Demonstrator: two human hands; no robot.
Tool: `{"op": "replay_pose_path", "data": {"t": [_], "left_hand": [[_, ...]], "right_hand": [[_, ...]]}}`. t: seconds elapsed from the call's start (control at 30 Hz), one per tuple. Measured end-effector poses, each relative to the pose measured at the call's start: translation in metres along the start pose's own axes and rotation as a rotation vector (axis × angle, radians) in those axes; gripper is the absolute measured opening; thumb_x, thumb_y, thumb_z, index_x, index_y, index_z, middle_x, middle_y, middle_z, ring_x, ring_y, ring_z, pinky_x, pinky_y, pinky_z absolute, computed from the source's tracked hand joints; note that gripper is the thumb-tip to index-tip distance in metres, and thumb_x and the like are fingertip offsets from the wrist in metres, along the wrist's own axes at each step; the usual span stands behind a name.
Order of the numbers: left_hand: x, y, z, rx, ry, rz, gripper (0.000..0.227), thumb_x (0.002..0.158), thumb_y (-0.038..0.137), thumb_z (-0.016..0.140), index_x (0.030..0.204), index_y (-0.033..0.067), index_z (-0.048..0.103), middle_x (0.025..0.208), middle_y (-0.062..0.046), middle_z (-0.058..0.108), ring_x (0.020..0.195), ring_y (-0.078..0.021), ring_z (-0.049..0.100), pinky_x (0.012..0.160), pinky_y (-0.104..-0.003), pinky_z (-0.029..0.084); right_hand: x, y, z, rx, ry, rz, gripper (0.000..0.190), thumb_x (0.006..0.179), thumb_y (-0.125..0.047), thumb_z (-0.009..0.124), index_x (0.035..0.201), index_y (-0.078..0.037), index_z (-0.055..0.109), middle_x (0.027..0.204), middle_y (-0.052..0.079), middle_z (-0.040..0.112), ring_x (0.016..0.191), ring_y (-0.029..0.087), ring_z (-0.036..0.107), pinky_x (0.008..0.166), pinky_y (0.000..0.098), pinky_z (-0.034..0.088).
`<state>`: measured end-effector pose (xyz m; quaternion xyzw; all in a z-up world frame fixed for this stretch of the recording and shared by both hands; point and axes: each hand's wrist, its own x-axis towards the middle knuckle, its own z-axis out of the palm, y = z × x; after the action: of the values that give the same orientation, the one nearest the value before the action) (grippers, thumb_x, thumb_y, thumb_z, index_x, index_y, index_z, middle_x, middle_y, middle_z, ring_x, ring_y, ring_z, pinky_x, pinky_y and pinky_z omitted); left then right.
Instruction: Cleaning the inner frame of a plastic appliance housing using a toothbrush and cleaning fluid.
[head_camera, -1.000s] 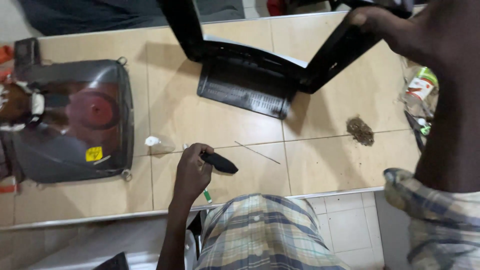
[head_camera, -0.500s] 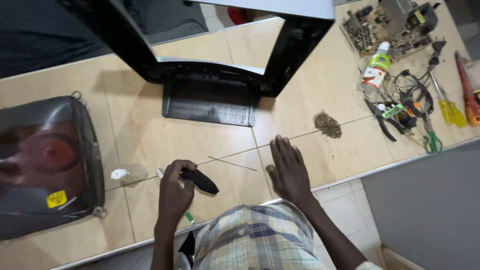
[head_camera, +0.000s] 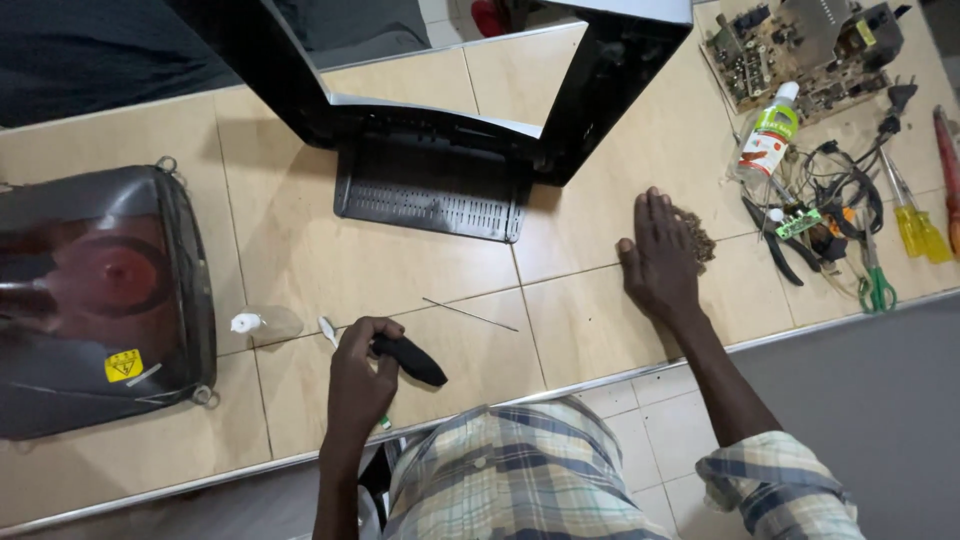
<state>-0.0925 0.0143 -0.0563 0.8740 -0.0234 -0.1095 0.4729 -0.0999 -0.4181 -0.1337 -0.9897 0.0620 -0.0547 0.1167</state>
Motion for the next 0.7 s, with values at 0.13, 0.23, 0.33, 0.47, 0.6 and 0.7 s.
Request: {"op": "replay_pose_path", "data": {"t": [0.13, 0.23, 0.33, 0.47, 0.6, 0.7], "left_hand": [[-0.007, -0.019, -0.002, -0.058, 0.049, -0.011, 0.032, 0.076, -0.01, 0.057, 0.095, 0.0141, 0.066, 0.1, -0.01, 0.073, 0.103, -0.0333, 0.065, 0.083, -0.04, 0.052], [-0.012, -0.031, -0.006, -0.048, 0.069, -0.019, 0.031, 0.075, -0.008, 0.058, 0.095, 0.0147, 0.066, 0.1, -0.01, 0.073, 0.103, -0.0336, 0.065, 0.085, -0.041, 0.052], [-0.014, -0.027, -0.007, -0.078, 0.091, -0.062, 0.033, 0.072, -0.006, 0.054, 0.096, 0.0133, 0.066, 0.104, -0.008, 0.072, 0.104, -0.0268, 0.066, 0.087, -0.036, 0.052], [-0.013, -0.029, -0.003, -0.09, 0.066, -0.038, 0.035, 0.071, -0.008, 0.051, 0.096, 0.0132, 0.065, 0.105, -0.002, 0.073, 0.101, -0.0184, 0.066, 0.081, -0.031, 0.048], [-0.008, -0.015, -0.002, -0.087, 0.022, -0.051, 0.035, 0.07, -0.006, 0.051, 0.096, 0.0135, 0.065, 0.105, -0.002, 0.073, 0.102, -0.0193, 0.066, 0.088, -0.032, 0.048], [-0.001, -0.014, 0.006, -0.011, -0.014, 0.106, 0.039, 0.066, -0.005, 0.052, 0.097, 0.0128, 0.065, 0.104, -0.002, 0.073, 0.102, -0.0208, 0.065, 0.083, -0.033, 0.049]], "right_hand": [[0.008, 0.04, 0.005, -0.11, 0.071, -0.036, 0.069, 0.111, -0.048, 0.029, 0.164, -0.004, 0.03, 0.167, 0.023, 0.031, 0.154, 0.04, 0.029, 0.122, 0.0541, 0.024], [-0.002, 0.048, 0.003, -0.156, 0.118, -0.071, 0.067, 0.113, -0.044, 0.03, 0.164, -0.001, 0.03, 0.166, 0.028, 0.032, 0.152, 0.045, 0.03, 0.121, 0.0561, 0.023], [-0.023, 0.011, 0.008, -0.036, 0.147, -0.156, 0.065, 0.11, -0.033, 0.033, 0.164, 0.0, 0.021, 0.169, 0.027, 0.019, 0.156, 0.044, 0.019, 0.126, 0.0553, 0.016], [-0.071, -0.07, 0.013, -0.027, 0.036, -0.244, 0.067, 0.108, -0.034, 0.033, 0.164, -0.001, 0.019, 0.172, 0.02, 0.019, 0.16, 0.037, 0.019, 0.125, 0.0488, 0.021], [-0.063, -0.021, 0.01, 0.043, 0.031, -0.252, 0.069, 0.106, -0.033, 0.041, 0.164, -0.003, 0.022, 0.171, 0.019, 0.023, 0.158, 0.037, 0.024, 0.123, 0.0525, 0.024], [-0.056, 0.028, -0.008, -0.087, 0.061, -0.225, 0.065, 0.108, -0.035, 0.036, 0.164, -0.002, 0.027, 0.171, 0.019, 0.027, 0.158, 0.034, 0.027, 0.121, 0.0504, 0.027]]}}
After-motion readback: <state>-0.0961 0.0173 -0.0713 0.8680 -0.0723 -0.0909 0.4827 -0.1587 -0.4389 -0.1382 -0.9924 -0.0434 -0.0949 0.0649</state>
